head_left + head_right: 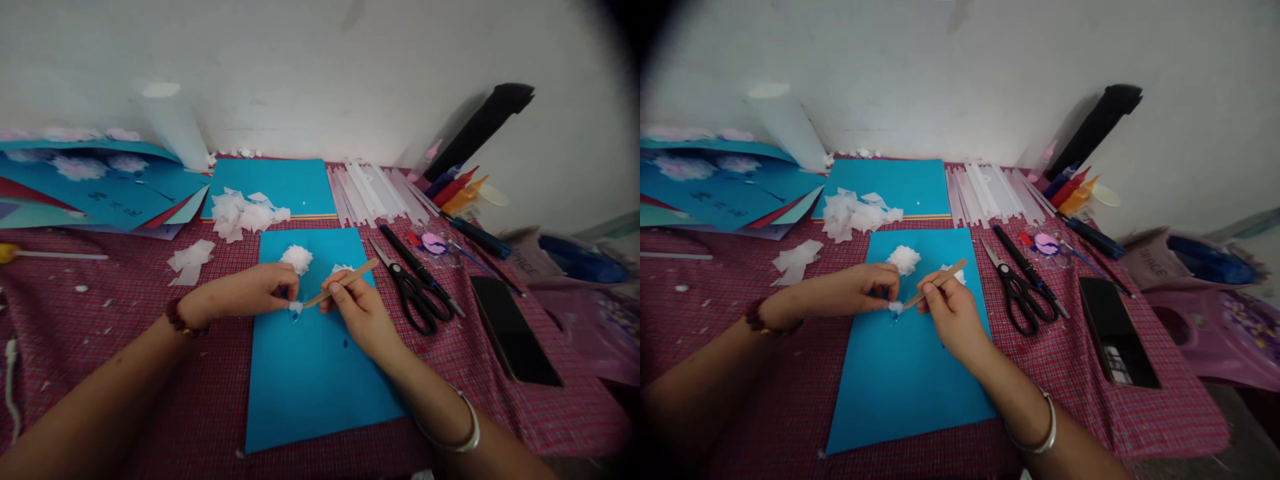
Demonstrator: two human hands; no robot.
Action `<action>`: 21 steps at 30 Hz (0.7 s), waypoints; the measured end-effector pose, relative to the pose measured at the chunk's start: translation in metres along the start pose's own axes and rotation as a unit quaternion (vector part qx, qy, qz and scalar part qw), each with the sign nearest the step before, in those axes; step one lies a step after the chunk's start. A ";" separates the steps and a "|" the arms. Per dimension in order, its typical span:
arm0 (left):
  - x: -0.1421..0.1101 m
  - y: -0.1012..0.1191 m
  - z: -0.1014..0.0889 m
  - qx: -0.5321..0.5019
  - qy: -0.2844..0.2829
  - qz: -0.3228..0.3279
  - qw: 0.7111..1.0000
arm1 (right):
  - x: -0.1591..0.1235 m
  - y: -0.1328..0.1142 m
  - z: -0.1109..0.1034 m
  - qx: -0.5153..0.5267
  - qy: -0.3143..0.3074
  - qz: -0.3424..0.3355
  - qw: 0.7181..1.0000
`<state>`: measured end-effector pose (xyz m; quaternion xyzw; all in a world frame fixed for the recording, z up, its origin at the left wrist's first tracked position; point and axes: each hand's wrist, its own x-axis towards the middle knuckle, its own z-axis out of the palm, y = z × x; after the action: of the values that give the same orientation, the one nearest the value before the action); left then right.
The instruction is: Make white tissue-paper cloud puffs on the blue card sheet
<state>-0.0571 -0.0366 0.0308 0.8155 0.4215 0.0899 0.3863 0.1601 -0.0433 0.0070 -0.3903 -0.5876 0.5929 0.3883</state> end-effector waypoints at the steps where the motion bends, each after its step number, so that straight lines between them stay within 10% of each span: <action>1: 0.000 0.000 0.000 0.001 0.002 0.003 1.000 | 0.000 0.000 0.001 -0.002 0.003 -0.003 1.000; 21: 0.006 0.000 0.010 -0.003 0.073 -0.022 0.997 | 0.002 -0.007 -0.003 0.024 0.037 0.001 0.999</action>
<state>-0.0484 -0.0376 0.0226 0.7964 0.4657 0.1420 0.3588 0.1620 -0.0398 0.0137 -0.4028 -0.5581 0.5928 0.4182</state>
